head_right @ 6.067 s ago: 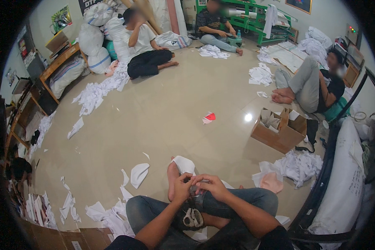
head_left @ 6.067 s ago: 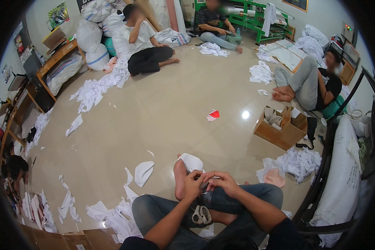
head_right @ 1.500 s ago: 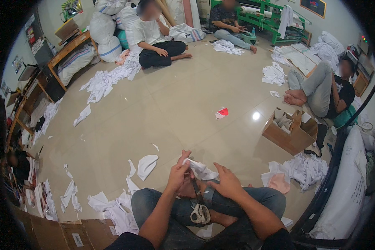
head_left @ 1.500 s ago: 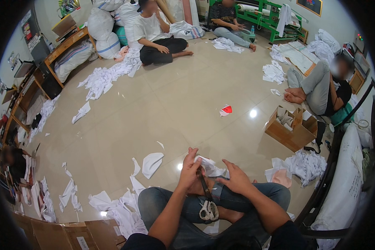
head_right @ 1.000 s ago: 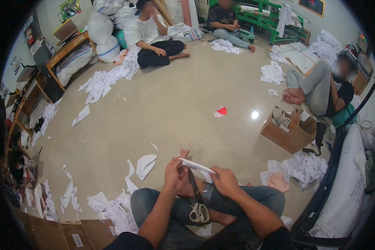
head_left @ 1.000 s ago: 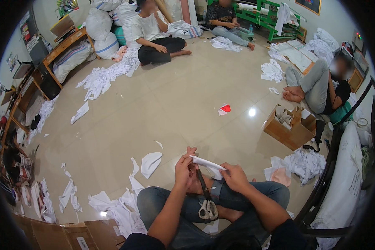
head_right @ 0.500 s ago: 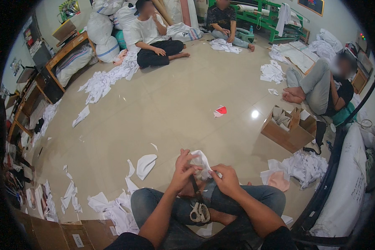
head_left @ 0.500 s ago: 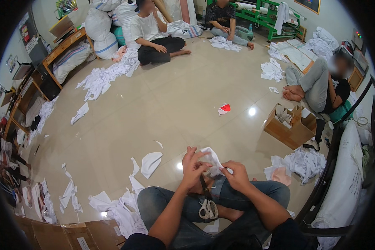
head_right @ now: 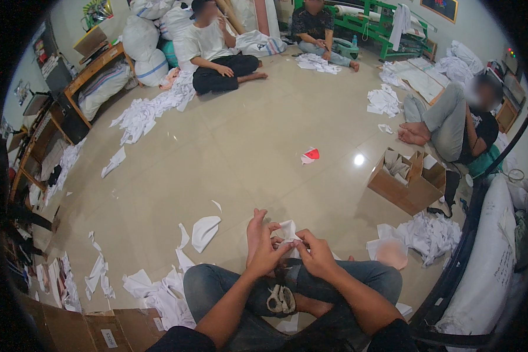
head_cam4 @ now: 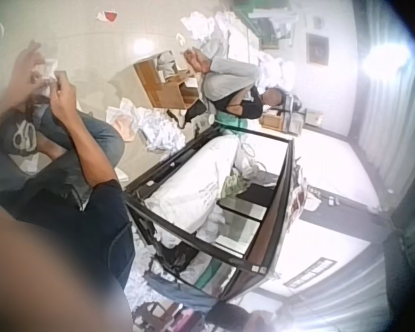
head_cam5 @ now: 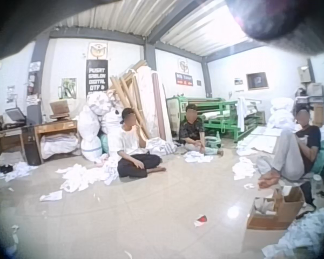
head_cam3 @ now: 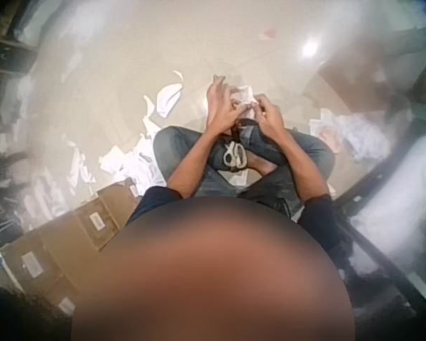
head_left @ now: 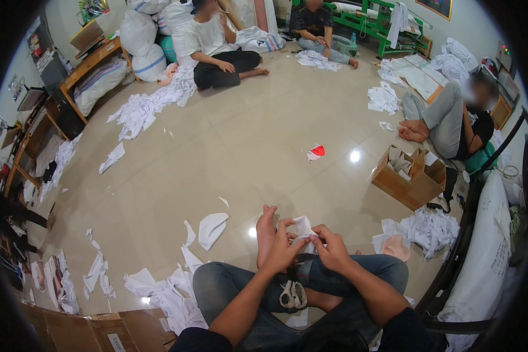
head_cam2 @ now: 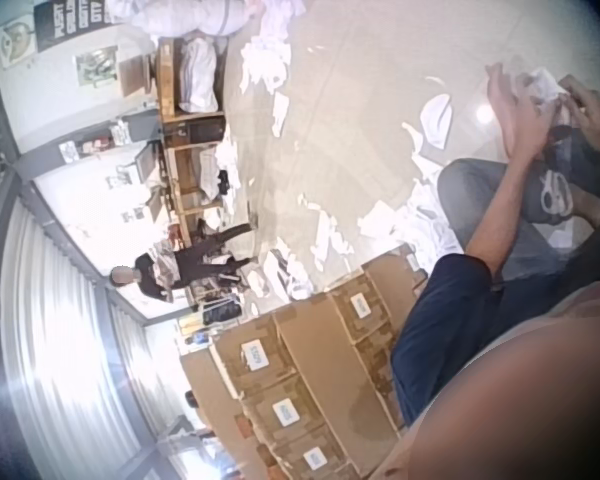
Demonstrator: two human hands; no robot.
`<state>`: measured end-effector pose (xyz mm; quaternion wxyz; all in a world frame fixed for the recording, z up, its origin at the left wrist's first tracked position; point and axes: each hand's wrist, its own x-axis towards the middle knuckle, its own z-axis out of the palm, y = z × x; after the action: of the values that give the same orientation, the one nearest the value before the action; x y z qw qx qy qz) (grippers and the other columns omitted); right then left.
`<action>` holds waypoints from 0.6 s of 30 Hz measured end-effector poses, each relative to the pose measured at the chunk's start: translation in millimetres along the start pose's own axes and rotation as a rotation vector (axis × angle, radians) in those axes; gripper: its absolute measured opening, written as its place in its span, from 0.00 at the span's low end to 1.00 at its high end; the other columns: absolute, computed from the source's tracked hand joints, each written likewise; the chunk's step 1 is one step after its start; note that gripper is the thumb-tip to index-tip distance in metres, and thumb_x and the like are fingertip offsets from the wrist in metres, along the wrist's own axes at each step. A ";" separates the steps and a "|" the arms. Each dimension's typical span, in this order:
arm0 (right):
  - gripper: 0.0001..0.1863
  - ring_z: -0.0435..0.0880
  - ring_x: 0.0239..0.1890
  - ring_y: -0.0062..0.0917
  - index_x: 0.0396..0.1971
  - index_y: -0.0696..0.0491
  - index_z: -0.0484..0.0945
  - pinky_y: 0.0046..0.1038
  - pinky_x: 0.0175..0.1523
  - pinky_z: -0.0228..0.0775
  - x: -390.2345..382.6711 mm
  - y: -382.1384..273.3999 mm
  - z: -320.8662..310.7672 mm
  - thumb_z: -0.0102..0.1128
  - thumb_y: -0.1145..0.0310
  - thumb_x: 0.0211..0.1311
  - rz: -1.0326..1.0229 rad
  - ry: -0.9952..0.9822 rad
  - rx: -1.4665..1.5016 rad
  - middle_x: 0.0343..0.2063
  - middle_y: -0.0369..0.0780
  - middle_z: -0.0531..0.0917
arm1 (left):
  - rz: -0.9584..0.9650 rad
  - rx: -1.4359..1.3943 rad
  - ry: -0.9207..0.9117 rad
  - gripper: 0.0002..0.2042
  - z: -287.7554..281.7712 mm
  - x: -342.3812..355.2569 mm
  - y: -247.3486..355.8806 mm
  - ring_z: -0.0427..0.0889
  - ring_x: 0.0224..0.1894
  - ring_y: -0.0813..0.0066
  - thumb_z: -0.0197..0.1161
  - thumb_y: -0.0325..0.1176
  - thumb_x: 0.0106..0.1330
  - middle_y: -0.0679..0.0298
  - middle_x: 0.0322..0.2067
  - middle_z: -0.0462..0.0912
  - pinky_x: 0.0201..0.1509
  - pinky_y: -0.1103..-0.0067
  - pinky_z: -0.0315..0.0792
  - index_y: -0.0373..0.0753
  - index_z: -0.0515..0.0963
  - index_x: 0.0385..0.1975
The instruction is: The person sits on the floor and uses scissors to cut white fabric into smaller pieces. They repeatedly pick up fabric, cut it, and place the pieces on the floor.
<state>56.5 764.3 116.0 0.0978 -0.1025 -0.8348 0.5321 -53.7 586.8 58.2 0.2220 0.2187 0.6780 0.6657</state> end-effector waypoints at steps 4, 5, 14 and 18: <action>0.13 0.97 0.41 0.44 0.63 0.58 0.79 0.40 0.49 0.86 -0.9 -1.9 -0.1 0.63 0.67 0.89 -0.034 -0.022 0.026 0.38 0.58 0.92 | 0.180 0.140 -0.031 0.19 -8.4 1.2 -1.9 0.88 0.57 0.66 0.77 0.36 0.81 0.59 0.60 0.87 0.59 0.74 0.81 0.35 0.85 0.64; 0.14 0.97 0.41 0.44 0.63 0.58 0.78 0.40 0.49 0.86 -0.9 -0.3 0.0 0.62 0.68 0.90 -0.046 -0.017 0.036 0.39 0.58 0.92 | 0.204 0.157 -0.058 0.17 -9.6 2.0 0.4 0.88 0.57 0.65 0.77 0.36 0.81 0.59 0.58 0.89 0.60 0.73 0.80 0.34 0.86 0.63; 0.14 0.92 0.35 0.31 0.66 0.56 0.74 0.34 0.44 0.82 -1.5 -5.6 -3.1 0.61 0.68 0.91 0.015 -0.049 0.000 0.35 0.51 0.94 | 0.098 0.109 -0.114 0.14 -15.7 0.5 17.9 0.90 0.58 0.65 0.76 0.34 0.82 0.56 0.55 0.92 0.62 0.72 0.80 0.33 0.91 0.60; 0.16 0.91 0.35 0.25 0.67 0.56 0.73 0.32 0.44 0.82 -1.8 -6.8 -0.9 0.62 0.68 0.91 -0.019 -0.043 0.045 0.38 0.49 0.96 | 0.058 0.132 -0.077 0.11 -16.3 1.0 18.4 0.89 0.58 0.70 0.79 0.33 0.79 0.60 0.53 0.94 0.67 0.71 0.78 0.34 0.94 0.53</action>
<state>58.0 761.8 122.4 0.0869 -0.0809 -0.8254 0.5519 -64.1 574.5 76.8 0.2138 0.2777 0.7046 0.6170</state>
